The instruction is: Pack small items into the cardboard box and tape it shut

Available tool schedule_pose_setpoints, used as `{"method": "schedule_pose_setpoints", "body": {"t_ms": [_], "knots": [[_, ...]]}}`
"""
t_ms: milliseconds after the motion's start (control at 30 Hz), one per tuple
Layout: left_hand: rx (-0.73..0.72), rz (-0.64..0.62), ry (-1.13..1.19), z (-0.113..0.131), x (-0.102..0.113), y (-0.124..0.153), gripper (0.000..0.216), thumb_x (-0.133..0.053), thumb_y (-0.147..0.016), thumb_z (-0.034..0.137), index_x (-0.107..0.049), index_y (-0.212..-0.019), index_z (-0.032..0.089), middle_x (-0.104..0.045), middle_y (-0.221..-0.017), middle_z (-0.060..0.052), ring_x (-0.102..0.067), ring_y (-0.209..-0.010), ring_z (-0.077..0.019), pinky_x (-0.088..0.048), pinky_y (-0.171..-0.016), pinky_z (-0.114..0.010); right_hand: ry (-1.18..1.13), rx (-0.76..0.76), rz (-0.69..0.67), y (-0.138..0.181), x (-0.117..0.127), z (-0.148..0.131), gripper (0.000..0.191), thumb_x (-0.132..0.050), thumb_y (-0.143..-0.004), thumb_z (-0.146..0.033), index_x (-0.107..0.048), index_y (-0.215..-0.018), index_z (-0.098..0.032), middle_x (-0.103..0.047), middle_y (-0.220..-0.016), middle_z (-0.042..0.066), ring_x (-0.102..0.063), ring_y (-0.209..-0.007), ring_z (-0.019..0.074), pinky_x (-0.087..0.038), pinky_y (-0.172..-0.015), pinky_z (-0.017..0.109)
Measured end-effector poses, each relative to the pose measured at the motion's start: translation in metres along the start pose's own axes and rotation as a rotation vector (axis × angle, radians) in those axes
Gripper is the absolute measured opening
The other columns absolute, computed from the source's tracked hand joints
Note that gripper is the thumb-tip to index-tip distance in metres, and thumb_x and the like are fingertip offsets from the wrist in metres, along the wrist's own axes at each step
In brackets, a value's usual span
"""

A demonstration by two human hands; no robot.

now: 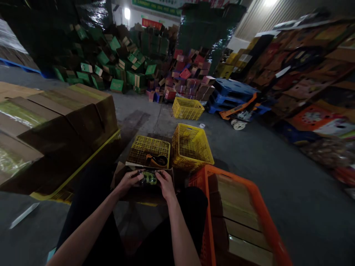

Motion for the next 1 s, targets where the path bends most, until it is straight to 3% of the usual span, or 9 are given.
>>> {"method": "schedule_pose_setpoints", "body": {"t_ms": [233, 333, 467, 600, 733, 833, 933, 1000], "knots": [[-0.037, 0.04, 0.005, 0.008, 0.0, 0.003, 0.062, -0.082, -0.072, 0.051, -0.069, -0.119, 0.013, -0.072, -0.111, -0.011, -0.07, -0.094, -0.0256, -0.056, -0.079, -0.032, -0.035, -0.027, -0.043, 0.007, -0.006, -0.002, 0.031, -0.079, -0.071, -0.048, -0.068, -0.085, -0.024, -0.066, -0.078, -0.003, -0.059, -0.072, 0.0156, -0.047, -0.065, 0.024], [-0.054, 0.05, -0.009, 0.009, 0.001, 0.002, 0.06, -0.082, -0.071, 0.053, -0.07, -0.115, 0.014, -0.073, -0.107, -0.01, -0.07, -0.091, -0.0244, -0.056, -0.078, -0.031, -0.057, -0.053, -0.058, 0.01, -0.009, -0.006, 0.034, -0.079, -0.072, -0.049, -0.071, -0.096, -0.026, -0.07, -0.087, -0.001, -0.063, -0.079, 0.0188, -0.05, -0.067, 0.027], [-0.053, 0.074, 0.003, 0.009, 0.006, 0.0, 0.057, -0.081, -0.071, 0.056, -0.071, -0.108, 0.014, -0.073, -0.104, -0.01, -0.07, -0.09, -0.0246, -0.057, -0.078, -0.033, -0.081, -0.066, -0.141, 0.016, -0.016, -0.019, 0.053, -0.08, -0.074, -0.045, -0.066, -0.124, -0.032, -0.07, -0.119, 0.002, -0.064, -0.107, 0.0242, -0.054, -0.083, 0.033], [-0.054, 0.113, 0.021, 0.009, 0.012, -0.001, 0.055, -0.081, -0.07, 0.056, -0.069, -0.104, 0.014, -0.072, -0.097, -0.008, -0.07, -0.084, -0.0221, -0.058, -0.075, -0.032, 0.001, 0.011, -0.312, 0.024, -0.026, -0.034, 0.055, -0.082, -0.074, -0.033, -0.067, -0.126, -0.032, -0.059, -0.14, 0.001, -0.052, -0.131, 0.026, -0.043, -0.107, 0.039], [0.003, 0.13, 0.026, 0.001, 0.015, -0.003, 0.056, -0.081, -0.07, 0.058, -0.067, -0.102, 0.015, -0.073, -0.095, -0.009, -0.071, -0.083, -0.0219, -0.058, -0.072, -0.031, 0.137, 0.048, -0.357, 0.028, -0.026, -0.037, 0.054, -0.085, -0.07, -0.025, -0.07, -0.121, -0.033, -0.049, -0.15, 0.0, -0.041, -0.14, 0.0265, -0.033, -0.115, 0.041], [0.085, 0.16, 0.039, -0.01, 0.016, -0.005, 0.061, -0.075, -0.074, 0.065, -0.066, -0.105, 0.013, -0.073, -0.095, -0.012, -0.073, -0.08, -0.024, -0.059, -0.068, -0.031, 0.128, 0.008, -0.322, 0.027, -0.022, -0.03, 0.046, -0.084, -0.071, -0.031, -0.073, -0.116, -0.031, -0.051, -0.148, 0.002, -0.047, -0.135, 0.0292, -0.044, -0.107, 0.043], [0.105, 0.179, 0.093, -0.013, 0.017, -0.003, 0.069, -0.062, -0.08, 0.073, -0.064, -0.116, 0.014, -0.072, -0.106, -0.017, -0.074, -0.089, -0.0276, -0.06, -0.072, -0.036, 0.01, -0.106, -0.275, 0.023, -0.017, -0.016, 0.046, -0.083, -0.072, -0.041, -0.074, -0.115, -0.027, -0.067, -0.127, 0.006, -0.063, -0.116, 0.0285, -0.055, -0.091, 0.043], [0.055, 0.12, 0.105, -0.006, 0.013, -0.002, 0.072, -0.062, -0.08, 0.073, -0.061, -0.126, 0.017, -0.069, -0.119, -0.018, -0.071, -0.103, -0.0298, -0.059, -0.079, -0.038, -0.021, -0.146, -0.213, 0.02, -0.012, -0.007, 0.046, -0.083, -0.071, -0.045, -0.074, -0.111, -0.024, -0.073, -0.111, 0.007, -0.067, -0.105, 0.0268, -0.058, -0.085, 0.042]]}}
Point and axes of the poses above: each hand's wrist, its own y-axis away from the middle knuckle, its own x-axis out of the back of the hand, z = x × y, the point moved 7 cm from there along -y, towards the middle knuckle
